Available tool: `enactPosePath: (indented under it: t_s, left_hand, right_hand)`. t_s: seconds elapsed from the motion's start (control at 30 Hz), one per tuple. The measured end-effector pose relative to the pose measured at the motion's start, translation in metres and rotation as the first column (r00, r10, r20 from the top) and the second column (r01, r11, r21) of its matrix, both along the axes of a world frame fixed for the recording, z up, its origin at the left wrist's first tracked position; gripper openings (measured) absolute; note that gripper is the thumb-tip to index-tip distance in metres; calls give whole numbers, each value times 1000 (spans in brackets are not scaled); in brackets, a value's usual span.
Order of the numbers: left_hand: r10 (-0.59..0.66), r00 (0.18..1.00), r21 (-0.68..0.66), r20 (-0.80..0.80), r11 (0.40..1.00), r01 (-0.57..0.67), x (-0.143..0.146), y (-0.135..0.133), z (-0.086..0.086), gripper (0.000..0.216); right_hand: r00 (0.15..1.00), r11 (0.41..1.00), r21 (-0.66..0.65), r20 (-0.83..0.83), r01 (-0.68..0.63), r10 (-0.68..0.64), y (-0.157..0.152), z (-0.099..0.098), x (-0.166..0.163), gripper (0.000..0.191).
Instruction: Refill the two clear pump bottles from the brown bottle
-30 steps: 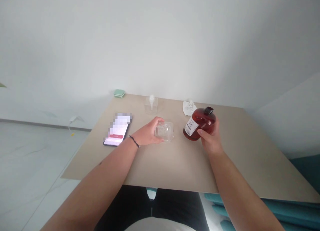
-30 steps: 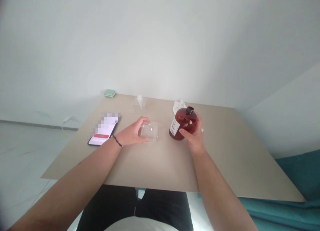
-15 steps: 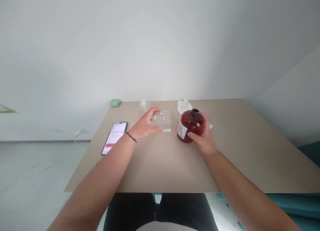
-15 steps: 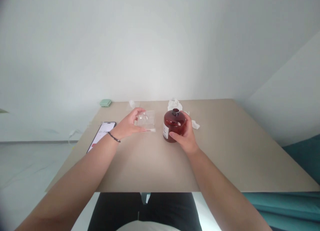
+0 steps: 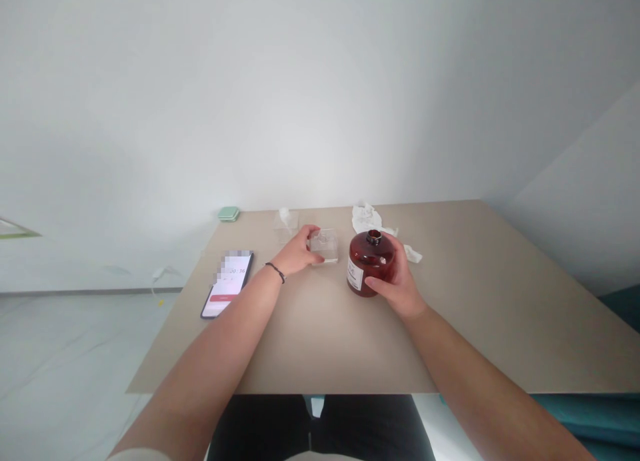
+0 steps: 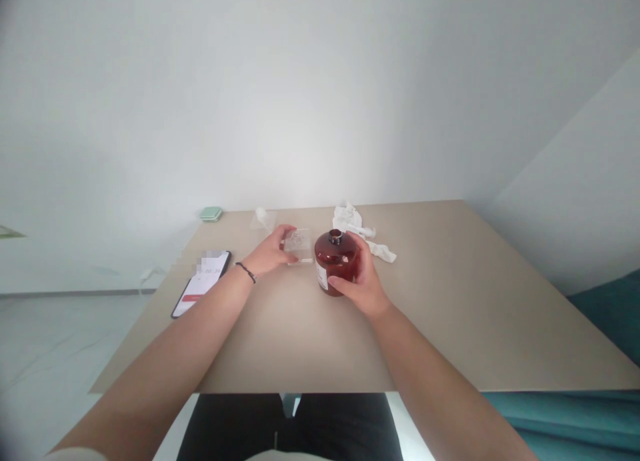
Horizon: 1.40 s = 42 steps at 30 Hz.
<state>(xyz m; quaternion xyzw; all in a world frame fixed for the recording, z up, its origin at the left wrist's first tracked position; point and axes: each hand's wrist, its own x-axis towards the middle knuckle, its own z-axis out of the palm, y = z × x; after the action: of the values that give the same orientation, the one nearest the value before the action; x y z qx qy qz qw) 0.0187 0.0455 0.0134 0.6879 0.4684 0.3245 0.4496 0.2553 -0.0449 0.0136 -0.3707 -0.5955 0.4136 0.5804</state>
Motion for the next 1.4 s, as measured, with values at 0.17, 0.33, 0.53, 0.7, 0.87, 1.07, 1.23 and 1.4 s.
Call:
enactPosePath:
  t_s: [0.17, 0.33, 0.53, 0.7, 0.87, 1.07, 1.23, 1.4]
  left_hand:
    - [-8, 1000, 10, -27, 1000, 8, -4, 0, -2, 79]
    - [-27, 1000, 14, 0, 1000, 27, -7, -1, -7, 86]
    - [-10, 1000, 47, 22, 999, 9, -11, -9, -5, 96]
    - [-5, 999, 68, 45, 998, 2, -12, -21, 4, 96]
    - [7, 994, 74, 105, 997, -15, -9, -25, -6, 93]
    - [21, 987, 59, 157, 998, -31, -8, -19, -21, 93]
    - [41, 987, 84, 157, 995, -54, -9, -16, -25, 86]
    - [20, 982, 93, 188, 995, -38, -9, -16, -28, 84]
  right_hand:
    - [997, 997, -11, -4, -83, 83, -3, -3, -4, 85]
    - [988, 988, -15, -23, -152, 152, -5, -10, -4, 83]
    - [992, 991, -59, 31, -123, 125, -7, -10, -7, 88]
    - [986, 984, -70, 1, -165, 166, -8, -7, -10, 85]
    - [996, 996, -37, 12, -85, 85, -3, -7, -4, 83]
    - [996, 996, 3, 11, 88, -88, 24, 12, 6, 88]
    - [971, 979, -24, 131, 203, -198, 66, 37, 1, 80]
    - [935, 948, -90, 217, 306, -281, 94, 41, -12, 87]
